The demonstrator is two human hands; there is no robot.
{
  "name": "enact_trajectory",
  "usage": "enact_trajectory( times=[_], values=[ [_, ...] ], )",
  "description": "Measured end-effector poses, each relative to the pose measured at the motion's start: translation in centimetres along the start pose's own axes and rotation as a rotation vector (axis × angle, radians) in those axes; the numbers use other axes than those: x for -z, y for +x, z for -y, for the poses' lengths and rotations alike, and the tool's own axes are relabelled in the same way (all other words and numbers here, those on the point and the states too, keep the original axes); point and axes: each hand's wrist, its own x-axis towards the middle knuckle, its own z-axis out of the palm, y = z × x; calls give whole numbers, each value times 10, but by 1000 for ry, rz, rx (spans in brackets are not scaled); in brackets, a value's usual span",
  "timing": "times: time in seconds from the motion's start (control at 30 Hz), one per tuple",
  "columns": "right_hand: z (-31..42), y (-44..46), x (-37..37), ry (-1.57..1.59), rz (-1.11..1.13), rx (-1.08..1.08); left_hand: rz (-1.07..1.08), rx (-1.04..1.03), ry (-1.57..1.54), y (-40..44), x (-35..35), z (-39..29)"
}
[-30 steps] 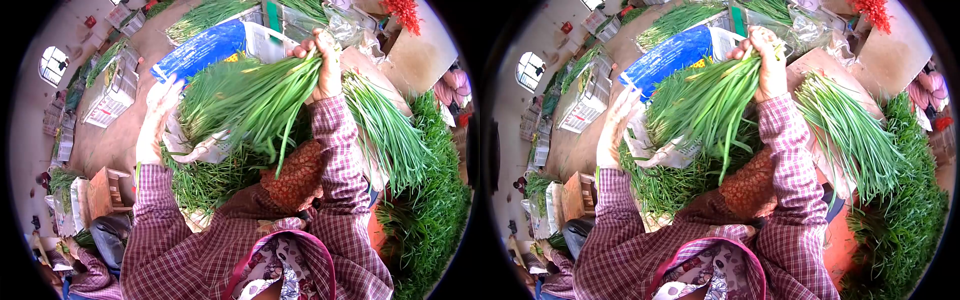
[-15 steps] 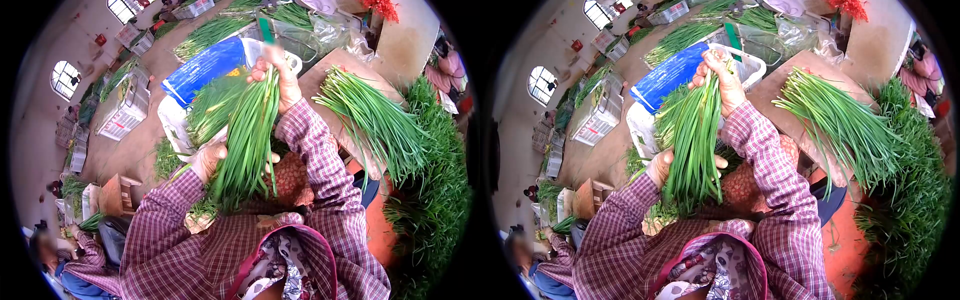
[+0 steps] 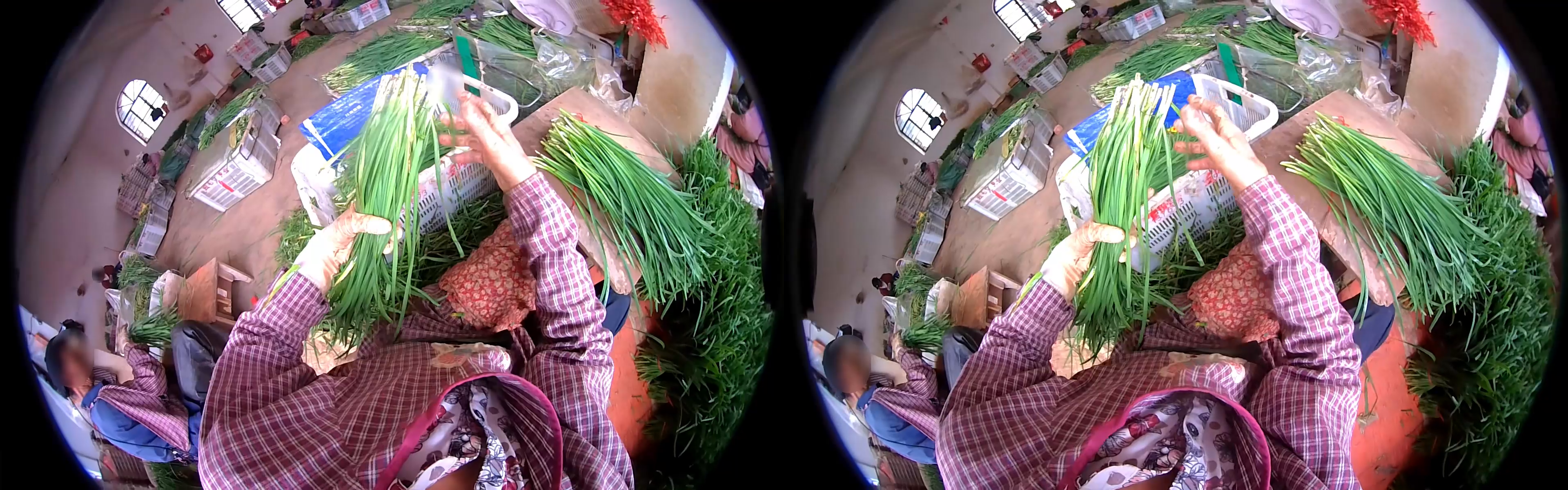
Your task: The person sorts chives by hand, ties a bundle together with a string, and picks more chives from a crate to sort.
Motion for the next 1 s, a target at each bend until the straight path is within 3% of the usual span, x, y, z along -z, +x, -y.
enact_trajectory(
  times=[0.27,0.47,0.57,0.67,0.7,0.8,0.9,0.93,1.0],
  values=[
    [-9,9,-27,-360,62,-31,-77,52,88,10,10,-2],
    [-31,23,-9,-564,-86,43,-73,137,74,25,22,-8],
    [-45,32,1,-998,-258,593,-56,161,43,36,44,1],
    [-41,33,8,-1149,-277,415,-9,129,26,36,52,2],
    [-44,37,14,-1202,-291,464,-83,97,22,31,45,1],
    [-33,46,43,-1346,-360,385,-6,171,93,30,71,3],
    [-29,52,71,-1320,-471,453,-4,179,118,28,85,8],
    [-25,48,80,-1292,-485,363,-15,175,127,28,88,10],
    [-28,48,98,-1364,-554,387,-18,147,153,29,90,8]
  ],
)
